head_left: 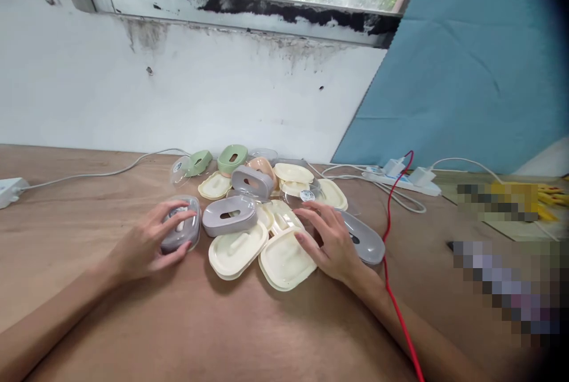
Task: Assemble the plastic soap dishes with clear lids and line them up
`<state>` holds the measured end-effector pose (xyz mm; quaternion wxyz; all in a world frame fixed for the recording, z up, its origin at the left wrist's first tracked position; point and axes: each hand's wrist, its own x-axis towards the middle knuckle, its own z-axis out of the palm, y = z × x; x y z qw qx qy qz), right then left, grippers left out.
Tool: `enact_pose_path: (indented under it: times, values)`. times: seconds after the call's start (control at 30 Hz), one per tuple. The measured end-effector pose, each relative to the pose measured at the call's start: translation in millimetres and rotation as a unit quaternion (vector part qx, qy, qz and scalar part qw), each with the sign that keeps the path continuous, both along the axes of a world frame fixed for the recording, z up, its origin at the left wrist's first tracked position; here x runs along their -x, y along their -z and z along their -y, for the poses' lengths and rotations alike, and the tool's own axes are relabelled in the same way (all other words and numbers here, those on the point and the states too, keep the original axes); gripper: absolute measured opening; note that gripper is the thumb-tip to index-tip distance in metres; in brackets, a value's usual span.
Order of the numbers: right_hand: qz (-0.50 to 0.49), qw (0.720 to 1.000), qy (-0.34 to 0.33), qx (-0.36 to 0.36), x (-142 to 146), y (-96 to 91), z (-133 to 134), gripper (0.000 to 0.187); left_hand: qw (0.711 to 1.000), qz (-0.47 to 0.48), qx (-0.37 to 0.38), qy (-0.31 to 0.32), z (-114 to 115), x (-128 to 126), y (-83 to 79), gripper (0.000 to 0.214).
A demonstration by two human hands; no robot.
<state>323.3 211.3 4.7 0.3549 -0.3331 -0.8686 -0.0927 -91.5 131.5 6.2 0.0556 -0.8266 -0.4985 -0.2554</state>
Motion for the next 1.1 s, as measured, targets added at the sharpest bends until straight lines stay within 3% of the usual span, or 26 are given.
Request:
enact_pose_path:
  times: [0.07,0.2,0.27,0.43,0.53,0.6,0.7,0.83,0.97,1.1]
  values:
    - [0.032,0.998,-0.044,0.022,0.9,-2.2,4.4,0.047,1.000,-0.014,-0.006,-0.008,-8.5,10.8,1.4,0.054]
    - [0.121,0.984,-0.110,0.073,22.4,-1.7,18.4,0.098,0.996,-0.059,-0.073,-0.012,-15.7,23.0,5.6,0.056]
    - [0.150,0.979,-0.111,0.085,30.7,3.0,20.7,0.106,0.995,-0.063,-0.080,-0.003,-11.9,15.8,6.1,0.054]
    - [0.145,0.986,-0.081,0.013,27.1,10.9,9.4,0.078,0.998,-0.023,-0.049,0.038,7.6,-41.2,5.0,0.036]
    - [0.120,0.991,-0.047,-0.035,21.8,8.3,7.0,0.049,0.998,-0.007,-0.057,0.024,12.2,-74.4,7.9,0.041]
    - [0.105,0.992,-0.057,-0.048,23.6,6.4,12.0,0.045,0.998,0.008,-0.055,0.009,10.2,-84.8,11.1,0.040]
    - [0.123,0.984,-0.117,-0.047,34.8,6.4,25.3,0.049,0.998,0.050,-0.041,-0.019,2.4,-81.5,16.6,0.035]
    - [0.142,0.971,-0.191,-0.031,53.5,10.0,42.4,0.045,0.987,0.144,0.034,-0.058,-12.0,-59.8,23.4,0.049]
    - [0.095,0.949,-0.298,-0.024,62.9,10.5,56.4,0.035,0.971,0.196,0.137,-0.027,-21.6,-45.5,24.8,0.064]
    - [0.050,0.952,-0.301,-0.015,62.8,9.4,60.9,0.041,0.970,0.212,0.119,0.001,-18.2,-48.1,21.1,0.057]
